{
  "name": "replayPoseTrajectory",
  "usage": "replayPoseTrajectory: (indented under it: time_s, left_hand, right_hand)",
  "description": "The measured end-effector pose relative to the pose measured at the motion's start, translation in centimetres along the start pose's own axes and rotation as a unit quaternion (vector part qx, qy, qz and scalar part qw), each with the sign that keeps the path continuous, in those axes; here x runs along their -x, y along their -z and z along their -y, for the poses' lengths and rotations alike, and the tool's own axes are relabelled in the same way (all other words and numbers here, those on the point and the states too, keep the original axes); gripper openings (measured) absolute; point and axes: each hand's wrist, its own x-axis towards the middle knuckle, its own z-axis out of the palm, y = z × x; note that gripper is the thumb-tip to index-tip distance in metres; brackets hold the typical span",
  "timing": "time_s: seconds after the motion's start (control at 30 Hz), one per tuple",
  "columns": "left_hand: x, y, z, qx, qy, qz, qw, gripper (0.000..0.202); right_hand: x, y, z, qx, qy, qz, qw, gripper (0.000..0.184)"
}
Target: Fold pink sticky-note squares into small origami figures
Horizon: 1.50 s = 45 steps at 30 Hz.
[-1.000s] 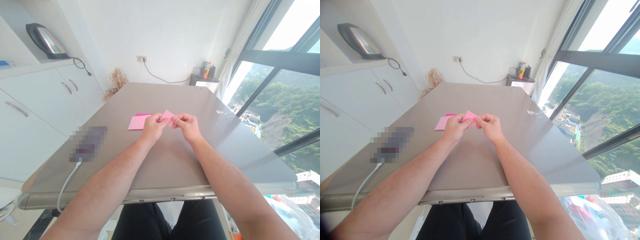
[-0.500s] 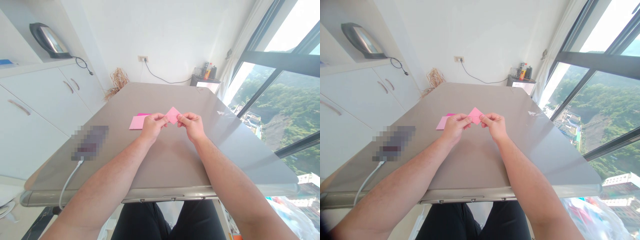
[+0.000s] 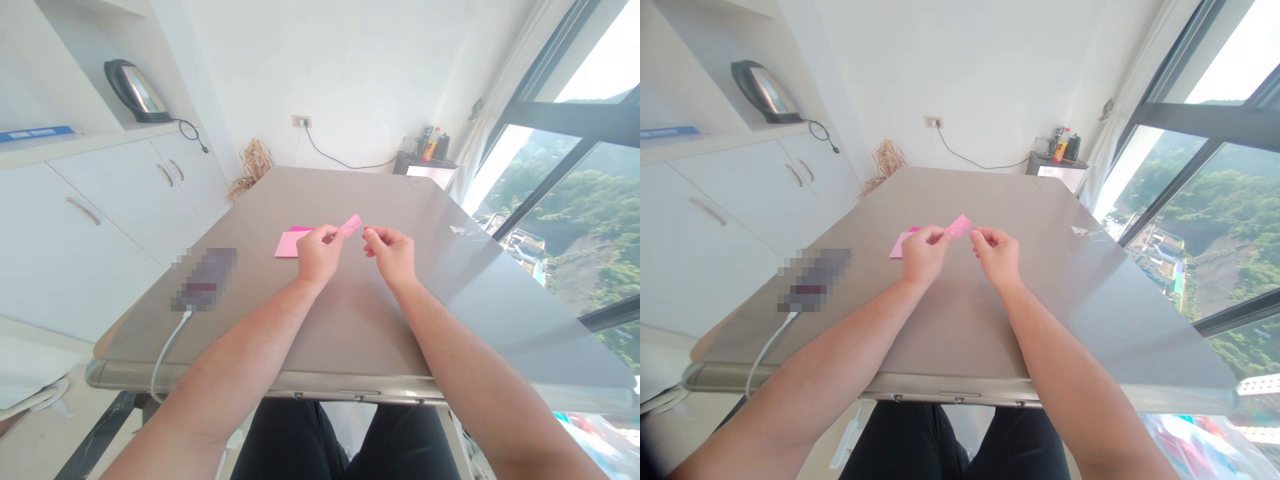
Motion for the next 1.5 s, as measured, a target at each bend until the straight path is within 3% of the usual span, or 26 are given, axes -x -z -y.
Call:
replayPoseTrajectory:
  time_s: [0.1, 0.2, 0.27, 0.37, 0.43, 0.5, 0.57, 0.7, 0.9, 1.2, 1.5]
  left_hand:
    - [0.6, -0.4, -0.1, -0.039, -0.096, 0.057, 0.993, 0.011]
    - [1.2, -1.0, 0.0, -0.066, -0.143, 0.121, 0.980, 0.006]
    - [1.3, -1.1, 0.2, -0.048, -0.126, 0.122, 0.983, 0.005]
    - [0.9, -0.9, 0.5, 0.006, -0.055, 0.072, 0.996, 0.006]
    - [0.4, -0.6, 0.6, 0.046, 0.016, 0.052, 0.998, 0.023]
    - [-0.1, -0.3, 0.7, 0.112, 0.089, 0.096, 0.985, 0.035]
    - [-0.4, -0.2, 0.7, 0.156, 0.130, 0.144, 0.969, 0.028]
    - [-0.5, -0.2, 0.6, 0.176, 0.146, 0.186, 0.956, 0.007]
    - [-0.5, -0.1, 0.9, 0.179, 0.165, 0.175, 0.954, 0.006]
    - [-0.6, -0.2, 1.0, 0.206, 0.177, 0.161, 0.949, 0.019]
    - [-0.7, -0.4, 1.5, 0.253, 0.173, 0.153, 0.940, 0.014]
  right_hand:
    - [0.4, -0.3, -0.1, 0.015, 0.019, 0.069, 0.997, 0.036]
    - [0.3, -0.2, -0.5, 0.032, 0.029, 0.077, 0.996, 0.030]
    - [0.0, 0.0, -0.7, 0.017, 0.019, 0.067, 0.997, 0.029]
    - [-0.5, 0.5, -1.0, -0.009, 0.004, 0.067, 0.998, 0.031]
    - [-0.7, 0.9, -1.1, -0.017, -0.004, 0.082, 0.996, 0.031]
    - [-0.9, 1.1, -1.2, -0.022, -0.012, 0.101, 0.995, 0.031]
    - [-1.0, 1.4, -1.3, -0.018, -0.016, 0.113, 0.993, 0.031]
    - [-1.3, 1.6, -1.6, -0.012, -0.024, 0.136, 0.990, 0.027]
    - [-1.7, 1.9, -1.8, -0.030, -0.032, 0.185, 0.982, 0.013]
    - [-1.5, 1.9, -1.9, -0.069, -0.013, 0.187, 0.980, 0.026]
    - [-1.4, 2.1, -1.7, -0.115, -0.005, 0.194, 0.974, 0.015]
